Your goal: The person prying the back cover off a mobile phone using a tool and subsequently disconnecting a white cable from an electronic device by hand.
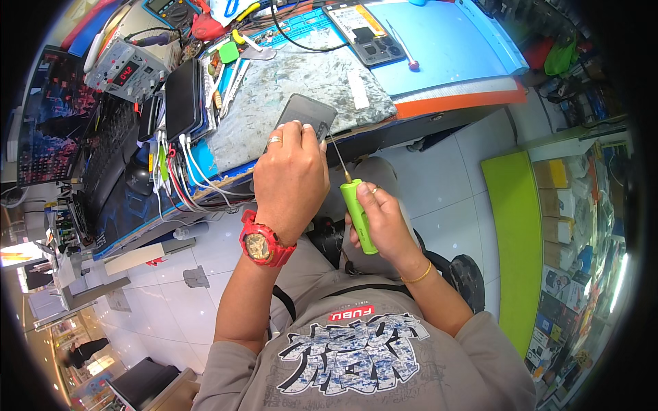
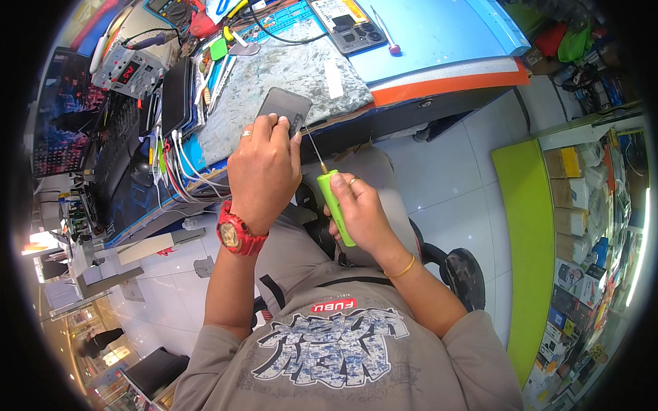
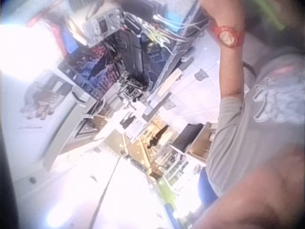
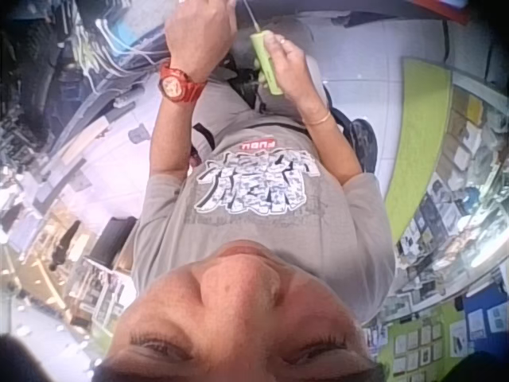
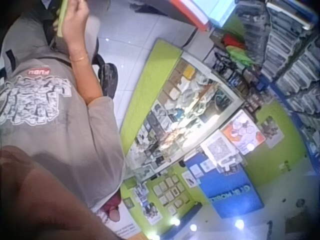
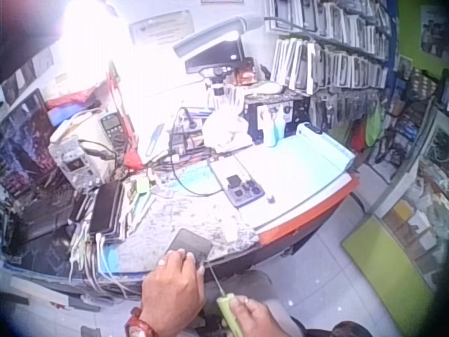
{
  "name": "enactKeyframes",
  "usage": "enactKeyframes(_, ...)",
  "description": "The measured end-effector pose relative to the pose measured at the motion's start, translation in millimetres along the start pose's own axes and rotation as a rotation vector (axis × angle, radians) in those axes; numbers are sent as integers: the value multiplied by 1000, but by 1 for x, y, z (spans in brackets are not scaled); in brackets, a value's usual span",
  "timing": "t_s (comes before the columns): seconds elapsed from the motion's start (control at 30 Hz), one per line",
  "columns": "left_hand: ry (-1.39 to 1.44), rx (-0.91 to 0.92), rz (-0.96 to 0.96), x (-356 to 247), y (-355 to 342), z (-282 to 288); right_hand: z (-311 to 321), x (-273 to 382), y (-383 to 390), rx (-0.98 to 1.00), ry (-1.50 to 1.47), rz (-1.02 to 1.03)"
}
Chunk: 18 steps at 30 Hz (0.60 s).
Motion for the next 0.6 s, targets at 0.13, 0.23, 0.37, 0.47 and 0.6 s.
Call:
enactKeyframes(0.13, -4, -6, 0, 0, 0, 0, -1, 1, -1, 0, -15, -5)
enactKeyframes(0.23, -6, -10, -3, 1, 1, 0, -1, 2, -1, 2, -21, -2)
enactKeyframes(0.37, -9, -13, -4, 0, 1, 0, -1, 2, -2, -2, -33, -1)
enactKeyframes(0.47, -10, -21, -6, 0, 1, 0, -1, 2, -3, 3, -37, 7)
enactKeyframes(0.6, -6, -20, 0, 1, 1, 0, -2, 5, -4, 8, -45, 16)
Point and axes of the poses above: each hand's wrist, its own y-axis away from the middle knuckle, its own z-axis out of the back of the hand, x = y × z, the point moved 8 cm from there along -y, towards the middle knuckle, and after that the axes turned 10 degrees about -y, right-handed, at the moved point
